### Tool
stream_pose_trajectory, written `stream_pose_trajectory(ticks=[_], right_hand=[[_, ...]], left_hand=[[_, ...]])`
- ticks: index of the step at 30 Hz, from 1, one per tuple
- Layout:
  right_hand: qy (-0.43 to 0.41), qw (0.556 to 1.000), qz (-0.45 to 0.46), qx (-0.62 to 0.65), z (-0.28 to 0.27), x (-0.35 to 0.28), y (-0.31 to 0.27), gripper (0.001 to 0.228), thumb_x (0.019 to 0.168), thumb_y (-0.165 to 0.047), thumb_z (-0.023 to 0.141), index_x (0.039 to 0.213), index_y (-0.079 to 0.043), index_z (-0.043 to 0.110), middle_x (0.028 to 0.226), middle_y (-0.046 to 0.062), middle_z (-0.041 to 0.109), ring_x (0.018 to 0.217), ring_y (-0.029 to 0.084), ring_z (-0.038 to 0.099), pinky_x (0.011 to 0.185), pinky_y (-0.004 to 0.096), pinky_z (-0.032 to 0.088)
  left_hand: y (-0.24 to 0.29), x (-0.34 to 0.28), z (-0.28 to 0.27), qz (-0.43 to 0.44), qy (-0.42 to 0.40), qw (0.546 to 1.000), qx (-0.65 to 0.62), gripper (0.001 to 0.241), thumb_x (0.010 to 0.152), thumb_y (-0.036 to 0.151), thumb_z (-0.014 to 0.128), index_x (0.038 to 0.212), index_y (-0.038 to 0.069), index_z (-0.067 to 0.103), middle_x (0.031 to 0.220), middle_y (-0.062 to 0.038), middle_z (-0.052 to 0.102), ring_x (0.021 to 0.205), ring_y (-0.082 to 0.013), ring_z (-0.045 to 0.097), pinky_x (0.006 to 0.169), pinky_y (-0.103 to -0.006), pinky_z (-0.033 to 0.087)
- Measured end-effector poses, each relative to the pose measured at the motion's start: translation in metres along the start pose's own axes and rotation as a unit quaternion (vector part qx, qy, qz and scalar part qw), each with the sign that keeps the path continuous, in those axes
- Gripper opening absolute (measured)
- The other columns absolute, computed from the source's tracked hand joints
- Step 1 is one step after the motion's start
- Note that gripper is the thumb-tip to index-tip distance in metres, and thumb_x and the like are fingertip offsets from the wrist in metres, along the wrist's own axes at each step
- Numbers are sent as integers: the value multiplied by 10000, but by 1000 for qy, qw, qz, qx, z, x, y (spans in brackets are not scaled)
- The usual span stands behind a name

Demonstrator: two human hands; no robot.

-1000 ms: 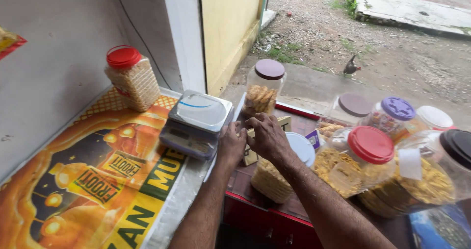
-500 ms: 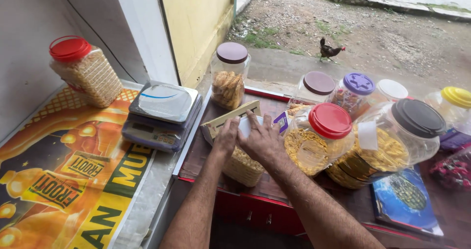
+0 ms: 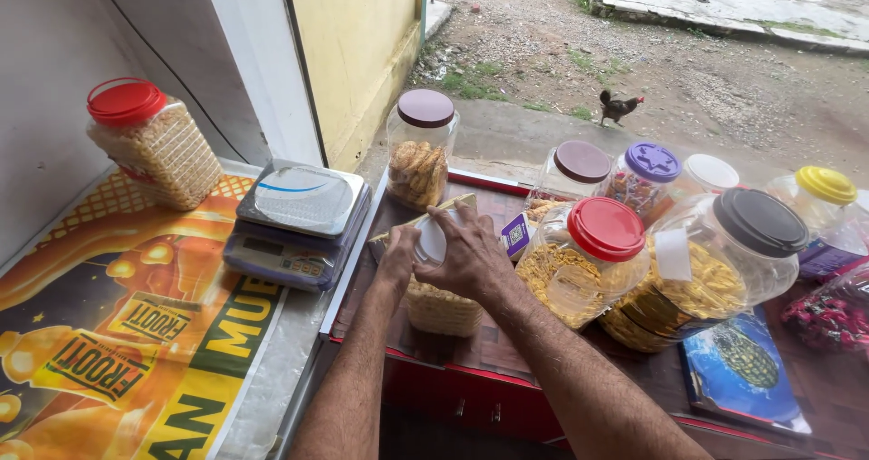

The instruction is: Restocking and organizing various snack jars and chip packets on shelves in a small grocery store.

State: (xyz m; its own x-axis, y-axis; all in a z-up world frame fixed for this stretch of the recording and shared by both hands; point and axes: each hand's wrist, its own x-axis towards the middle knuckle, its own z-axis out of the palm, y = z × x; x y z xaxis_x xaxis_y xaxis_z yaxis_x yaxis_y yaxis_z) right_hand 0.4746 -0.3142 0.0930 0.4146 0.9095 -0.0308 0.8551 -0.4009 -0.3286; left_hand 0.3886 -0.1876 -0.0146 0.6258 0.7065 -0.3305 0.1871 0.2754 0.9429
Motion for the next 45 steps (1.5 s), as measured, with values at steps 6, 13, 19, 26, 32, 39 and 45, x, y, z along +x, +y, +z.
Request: stream_pose_trajectory(ticks=[6, 13, 19, 26, 32, 39, 45], right_hand=[[139, 987, -74, 29, 38, 16, 32, 1033, 690, -622, 858, 1503, -135, 448, 1470, 379, 334, 1347, 574, 404, 990, 669, 502], [192, 975, 62, 93, 58, -1, 44, 1117, 719, -749, 769, 1544, -166, 293, 1488, 359, 306, 1390, 522, 416, 1003, 672, 518], [162, 961, 100, 202, 42, -19, 27, 1288, 641, -814, 726, 1572, -118, 172, 1411, 311, 339, 1298, 474, 507, 924, 613, 596], [119, 952, 168, 228, 39, -15, 11, 1199, 741, -738, 727, 1618, -170, 138, 1360, 265, 376, 1268, 456, 532, 941, 601, 578], [159, 958, 144, 188, 3, -26, -29, 1190, 724, -693, 751, 1619, -178, 159, 1328, 269, 400, 1182, 444, 577, 867, 582, 593], [274, 958, -15, 84, -42, -5, -80, 1100, 747, -725, 773, 1552, -110, 343, 1278, 296, 536, 998, 450, 687, 755, 551, 608], [350, 927, -105, 86, -57, 23, -132, 1060, 738, -704, 820, 1501, -74, 440, 1260, 280, 595, 976, 434, 722, 720, 538, 614]], left_hand=[[-29, 42, -3, 41, -8, 999, -30, 735, 933, 568, 482, 1492, 113, 335, 1365, -212, 569, 1268, -303, 601, 1103, -525, 512], [-2, -1, 25, 44, 55, 995, 66, 838, 888, 637, 446, 1555, 141, 341, 1477, -209, 496, 1325, -332, 566, 1088, -529, 501], [-18, 0, 15, -1, 13, 1000, -27, 973, 802, 743, 468, 1596, 212, 284, 1557, -201, 419, 1452, -336, 396, 1172, -615, 321], [11, -30, 32, -5, 63, 998, 19, 1070, 765, 750, 475, 1644, 228, 163, 1640, -182, 278, 1483, -379, 344, 1162, -643, 335], [21, -33, 16, 50, 108, 992, -34, 1044, 769, 725, 515, 1625, 189, 256, 1616, -172, 348, 1468, -335, 403, 1141, -506, 387], [89, -65, -21, 169, 289, 942, 33, 807, 881, 694, 414, 1379, 94, 624, 1245, -229, 719, 1226, -380, 654, 1034, -483, 492], [153, -108, -66, 199, 369, 907, 35, 677, 932, 577, 387, 1333, 106, 661, 1192, -231, 738, 1183, -430, 653, 1045, -518, 463]])
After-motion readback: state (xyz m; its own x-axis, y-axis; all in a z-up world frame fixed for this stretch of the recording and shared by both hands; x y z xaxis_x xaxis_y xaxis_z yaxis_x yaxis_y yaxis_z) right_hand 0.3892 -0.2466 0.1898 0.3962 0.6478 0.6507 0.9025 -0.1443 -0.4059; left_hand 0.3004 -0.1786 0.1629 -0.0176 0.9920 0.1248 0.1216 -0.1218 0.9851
